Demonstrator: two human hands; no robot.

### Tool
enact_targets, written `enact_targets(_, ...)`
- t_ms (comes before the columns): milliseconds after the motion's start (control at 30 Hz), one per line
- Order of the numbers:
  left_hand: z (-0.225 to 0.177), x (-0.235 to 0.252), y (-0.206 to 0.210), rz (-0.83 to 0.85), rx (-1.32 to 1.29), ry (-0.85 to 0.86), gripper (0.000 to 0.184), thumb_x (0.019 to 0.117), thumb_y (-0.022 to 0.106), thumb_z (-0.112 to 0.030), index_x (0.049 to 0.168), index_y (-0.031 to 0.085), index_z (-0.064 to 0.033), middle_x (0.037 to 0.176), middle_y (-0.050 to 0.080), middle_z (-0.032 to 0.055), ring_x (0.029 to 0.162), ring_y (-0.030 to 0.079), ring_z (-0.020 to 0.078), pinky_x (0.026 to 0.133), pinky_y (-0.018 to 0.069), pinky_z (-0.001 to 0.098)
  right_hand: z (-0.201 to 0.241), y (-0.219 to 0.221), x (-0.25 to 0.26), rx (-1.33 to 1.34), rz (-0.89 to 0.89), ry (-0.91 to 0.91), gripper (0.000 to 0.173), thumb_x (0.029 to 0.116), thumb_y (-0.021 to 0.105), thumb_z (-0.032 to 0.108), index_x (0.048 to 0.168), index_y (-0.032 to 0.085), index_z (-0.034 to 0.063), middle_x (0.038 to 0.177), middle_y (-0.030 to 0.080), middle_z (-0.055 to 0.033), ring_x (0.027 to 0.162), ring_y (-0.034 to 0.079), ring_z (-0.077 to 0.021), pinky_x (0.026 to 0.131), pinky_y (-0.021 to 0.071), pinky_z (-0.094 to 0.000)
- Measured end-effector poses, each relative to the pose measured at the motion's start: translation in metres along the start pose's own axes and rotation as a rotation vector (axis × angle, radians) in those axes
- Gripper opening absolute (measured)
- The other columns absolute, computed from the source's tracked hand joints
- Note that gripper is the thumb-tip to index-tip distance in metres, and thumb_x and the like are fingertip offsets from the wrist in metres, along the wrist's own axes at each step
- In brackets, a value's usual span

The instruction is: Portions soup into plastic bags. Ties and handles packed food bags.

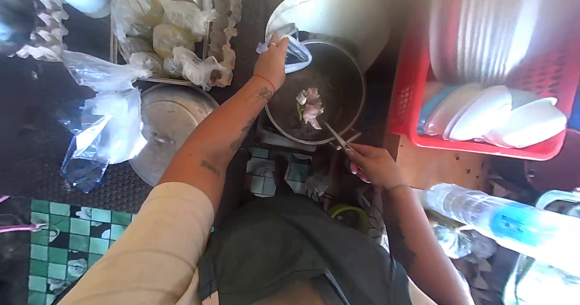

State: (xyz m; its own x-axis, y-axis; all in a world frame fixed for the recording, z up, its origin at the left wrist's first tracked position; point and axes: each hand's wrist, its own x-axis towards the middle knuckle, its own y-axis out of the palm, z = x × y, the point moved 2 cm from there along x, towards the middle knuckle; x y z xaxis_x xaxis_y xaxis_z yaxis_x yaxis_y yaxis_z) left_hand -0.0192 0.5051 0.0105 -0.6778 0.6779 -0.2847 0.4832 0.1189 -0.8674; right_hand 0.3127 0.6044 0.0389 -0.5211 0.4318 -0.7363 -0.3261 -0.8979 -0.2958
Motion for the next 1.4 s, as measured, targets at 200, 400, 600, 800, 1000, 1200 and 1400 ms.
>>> enact_targets(200, -0.001, 0.0, 0.015, 0.04, 0.046, 0.026, 0.082, 0.0842, 0.062, 0.013, 0.159, 0.034, -0.006, 0.171, 0.016, 0.0167, 0.119, 0.063, 0.0426, 0.092, 0.0561, 0.0533, -0.006, 0.005, -0.009, 0.027, -0.045, -0.033, 0.028, 0.1072, 0.055, 0.013, 0.131, 0.065, 0.0014, 0.061, 0.06, 0.0017, 0.043, 0.048, -0.0027, 0.04, 0.0385, -0.0174)
enact_targets(400, 0.011, -0.02, -0.007, -0.186, -0.204, 0.021, 0.074, 0.0882, 0.067, 0.003, 0.156, 0.039, -0.0021, 0.163, 0.033, 0.0218, 0.138, 0.051, 0.0384, 0.109, 0.0481, 0.0508, -0.026, 0.032, 0.021, 0.045, -0.087, -0.042, 0.032, 0.1072, 0.053, 0.012, 0.136, 0.061, -0.0006, 0.067, 0.061, -0.0008, 0.048, 0.052, -0.0048, 0.045, 0.0445, -0.0201)
enact_targets(600, 0.026, -0.044, -0.016, -0.298, -0.289, 0.048, 0.072, 0.0895, 0.069, -0.002, 0.155, 0.04, -0.0033, 0.161, 0.038, 0.0192, 0.123, 0.062, 0.0309, 0.091, 0.0562, 0.042, -0.046, 0.058, 0.048, 0.049, -0.098, -0.074, 0.036, 0.107, 0.054, 0.013, 0.139, 0.059, -0.0018, 0.069, 0.062, -0.0018, 0.05, 0.054, -0.0046, 0.047, 0.047, -0.0213)
enact_targets(800, 0.034, -0.059, -0.023, -0.386, -0.379, 0.051, 0.069, 0.0893, 0.07, -0.004, 0.153, 0.044, -0.003, 0.158, 0.042, 0.0193, 0.095, 0.069, 0.0246, 0.071, 0.0581, 0.036, -0.073, 0.07, 0.055, 0.118, -0.119, -0.19, 0.038, 0.1052, 0.056, 0.01, 0.14, 0.057, -0.0048, 0.068, 0.063, -0.0007, 0.051, 0.055, -0.0026, 0.048, 0.0472, -0.0195)
enact_targets(1000, 0.037, -0.059, -0.028, -0.414, -0.417, 0.043, 0.069, 0.0897, 0.07, -0.004, 0.153, 0.044, -0.0041, 0.157, 0.043, 0.0189, 0.096, 0.07, 0.0235, 0.072, 0.0593, 0.0351, -0.084, 0.077, 0.056, 0.18, -0.115, -0.288, 0.038, 0.1032, 0.056, 0.006, 0.139, 0.056, -0.0077, 0.069, 0.064, 0.0017, 0.051, 0.055, 0.0002, 0.047, 0.0478, -0.0169)
enact_targets(1200, 0.039, -0.052, -0.025, -0.367, -0.351, 0.034, 0.068, 0.0892, 0.069, -0.003, 0.153, 0.045, -0.0036, 0.159, 0.041, 0.0191, 0.095, 0.068, 0.0234, 0.071, 0.057, 0.035, -0.073, 0.076, 0.053, 0.215, -0.07, -0.217, 0.039, 0.1039, 0.056, 0.008, 0.14, 0.056, -0.0069, 0.066, 0.063, 0.0011, 0.048, 0.054, -0.0019, 0.043, 0.0456, -0.0179)
enact_targets(1400, 0.028, -0.029, -0.016, -0.166, -0.179, 0.053, 0.073, 0.0883, 0.067, 0.004, 0.156, 0.04, -0.0039, 0.167, 0.028, 0.0187, 0.128, 0.06, 0.0385, 0.099, 0.0548, 0.0494, -0.038, 0.056, 0.026, 0.229, -0.048, -0.1, 0.036, 0.1058, 0.054, 0.009, 0.139, 0.056, -0.0054, 0.064, 0.061, 0.002, 0.046, 0.052, -0.0026, 0.041, 0.0434, -0.0178)
